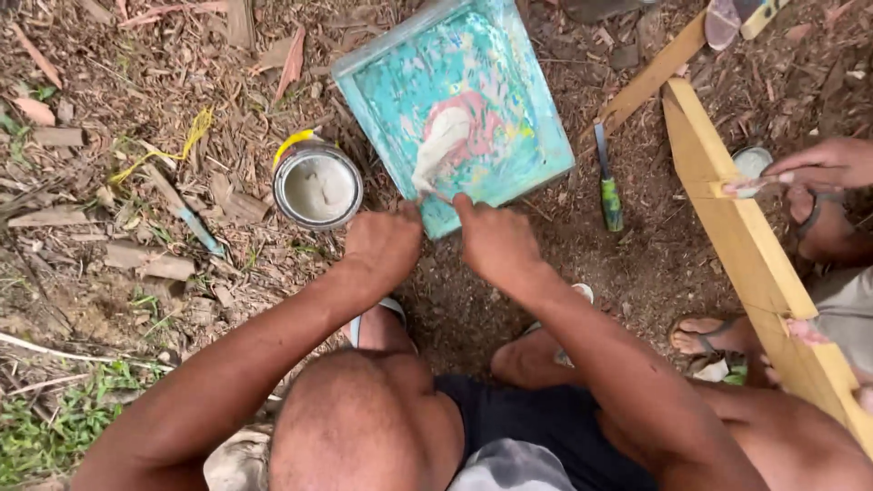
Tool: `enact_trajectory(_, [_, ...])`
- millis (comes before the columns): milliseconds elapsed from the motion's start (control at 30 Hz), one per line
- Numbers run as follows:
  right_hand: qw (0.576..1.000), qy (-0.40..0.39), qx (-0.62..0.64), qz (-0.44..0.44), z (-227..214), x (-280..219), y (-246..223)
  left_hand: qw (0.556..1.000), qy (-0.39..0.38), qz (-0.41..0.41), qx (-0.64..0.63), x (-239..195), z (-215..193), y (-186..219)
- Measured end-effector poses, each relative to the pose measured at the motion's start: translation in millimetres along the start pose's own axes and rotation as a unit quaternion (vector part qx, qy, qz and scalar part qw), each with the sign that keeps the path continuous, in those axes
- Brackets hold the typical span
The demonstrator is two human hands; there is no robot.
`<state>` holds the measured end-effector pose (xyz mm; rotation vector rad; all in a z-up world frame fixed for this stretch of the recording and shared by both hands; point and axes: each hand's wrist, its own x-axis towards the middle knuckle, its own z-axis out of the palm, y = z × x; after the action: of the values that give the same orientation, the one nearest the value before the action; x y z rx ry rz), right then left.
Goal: Mixing different colors of paint or filler on a board using wooden sticks and scrapers
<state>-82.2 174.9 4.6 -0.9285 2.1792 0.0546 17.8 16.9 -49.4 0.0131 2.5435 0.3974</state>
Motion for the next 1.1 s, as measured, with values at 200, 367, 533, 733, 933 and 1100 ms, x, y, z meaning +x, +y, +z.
enact_trajectory(200, [1.0, 0.024, -0.013, -0.006, 23, 21, 36, 0.992, -0.02, 0.025, 0.119, -8, -26, 14])
enact_trajectory(367, [1.0, -0.007, 0.02, 0.021, -3, 6, 5, 0.988, -0.033, 0.045, 0.144, -16, -38, 15])
enact_trajectory(533, [0.999, -0.015, -0.024, 0.018, 13, 15, 23, 0.987, -0.02, 0.022, 0.156, -22, -60, 19])
enact_trajectory(733, [0.998, -0.031, 0.055, -0.015, -9, -16, -9, 0.991, 0.084, 0.016, 0.102, -14, -9, 11])
enact_trajectory(933, [0.999, 0.031, -0.031, 0.004, 19, 5, 15, 0.991, 0.09, 0.011, 0.099, -22, -26, 13])
enact_trajectory(1100, [0.999, 0.037, -0.017, -0.005, 13, -15, -5, 0.977, 0.188, 0.044, 0.094, -18, -19, 11])
